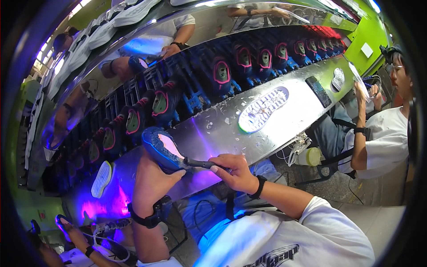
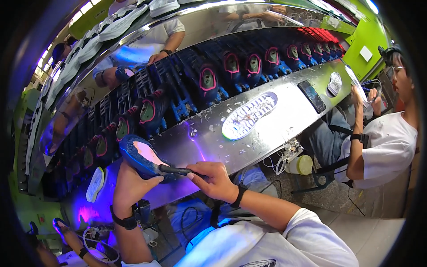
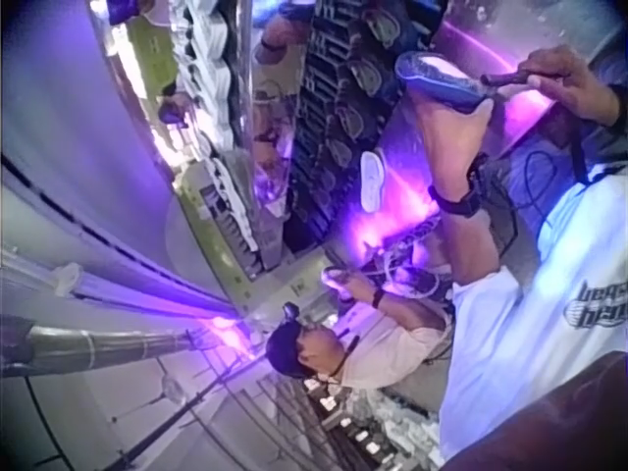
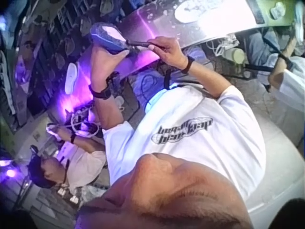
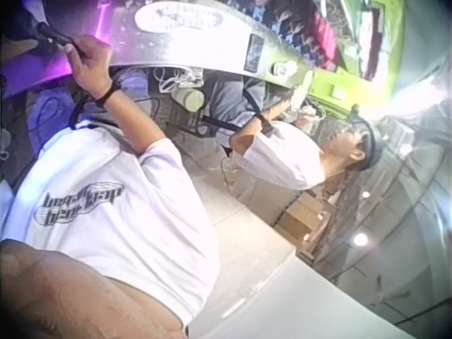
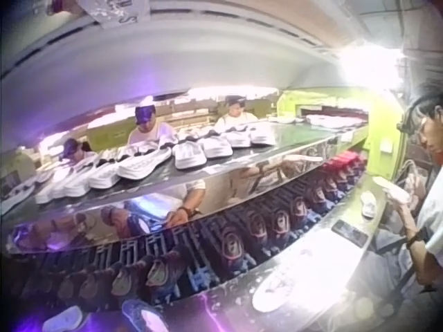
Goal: Applying glue or adhesive primer to the edges of shoe soles using a manual brush at a factory workstation.
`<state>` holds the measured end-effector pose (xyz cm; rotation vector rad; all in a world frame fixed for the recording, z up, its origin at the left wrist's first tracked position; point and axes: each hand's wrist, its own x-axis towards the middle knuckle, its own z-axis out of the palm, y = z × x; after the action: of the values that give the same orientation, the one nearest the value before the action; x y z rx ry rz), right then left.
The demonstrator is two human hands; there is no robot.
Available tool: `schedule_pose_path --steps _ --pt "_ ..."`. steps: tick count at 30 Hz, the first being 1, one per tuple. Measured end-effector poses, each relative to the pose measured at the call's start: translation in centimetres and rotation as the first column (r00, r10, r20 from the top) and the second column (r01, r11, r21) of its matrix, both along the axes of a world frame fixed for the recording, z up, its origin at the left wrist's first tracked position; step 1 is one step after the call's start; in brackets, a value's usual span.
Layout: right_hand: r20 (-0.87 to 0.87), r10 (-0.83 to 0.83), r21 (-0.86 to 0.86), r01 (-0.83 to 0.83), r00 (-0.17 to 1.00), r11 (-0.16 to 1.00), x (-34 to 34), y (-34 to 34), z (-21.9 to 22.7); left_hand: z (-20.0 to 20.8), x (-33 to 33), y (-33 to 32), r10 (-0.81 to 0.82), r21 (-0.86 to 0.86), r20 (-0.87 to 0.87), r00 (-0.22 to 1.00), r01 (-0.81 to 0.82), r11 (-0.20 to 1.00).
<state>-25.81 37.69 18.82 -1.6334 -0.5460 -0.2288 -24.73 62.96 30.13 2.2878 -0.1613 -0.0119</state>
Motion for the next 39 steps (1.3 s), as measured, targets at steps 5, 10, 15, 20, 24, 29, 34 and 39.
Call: schedule_pose_path --steps 5,10,15,20,24,29,34,39 --pt "-0.266 -0.043 -0.115 0.013 0.963 0.993 -1.4 0.0 -0.6 -1.0 -0.7 1.4 0.072 0.106 0.084 0.994 -0.080 0.991" --pt "-0.337 -0.088 -0.206 0.018 0.937 0.978 -1.9 -0.2 0.2 -5.8 -0.9 5.1 0.064 -0.175 0.197 0.978 -0.029 0.984" --pt "-0.384 0.002 -0.097 -0.043 0.923 0.994 -2.2 -1.0 5.1 -6.0 -4.5 3.0 0.045 -0.676 -0.039 0.998 -0.059 0.735" --pt "-0.252 -0.055 -0.227 -0.004 0.966 0.974 -1.5 -1.1 9.9 -3.1 -8.1 0.2 -0.050 -0.779 -0.138 0.989 -0.077 0.623" --pt "-0.199 -0.043 -0.244 -0.007 0.979 0.970 -1.0 -1.3 10.8 -2.2 -9.1 -0.4 -0.158 -0.741 -0.060 0.986 0.062 0.668" --pt "-0.201 0.013 -0.244 -0.063 0.980 0.968 -2.3 -2.0 11.3 -1.8 -9.8 -0.1 -0.188 -0.730 -0.046 0.981 0.096 0.677" --pt "-0.075 0.039 -0.254 -0.056 0.996 0.966 -4.9 -3.0 11.0 -1.2 -10.1 0.1 -0.159 -0.773 -0.081 0.984 0.039 0.633" --pt "-0.002 0.053 -0.340 -0.050 0.999 0.939 -5.9 -3.2 12.2 -0.4 -10.0 0.2 -0.171 -0.791 -0.126 0.977 0.005 0.611"
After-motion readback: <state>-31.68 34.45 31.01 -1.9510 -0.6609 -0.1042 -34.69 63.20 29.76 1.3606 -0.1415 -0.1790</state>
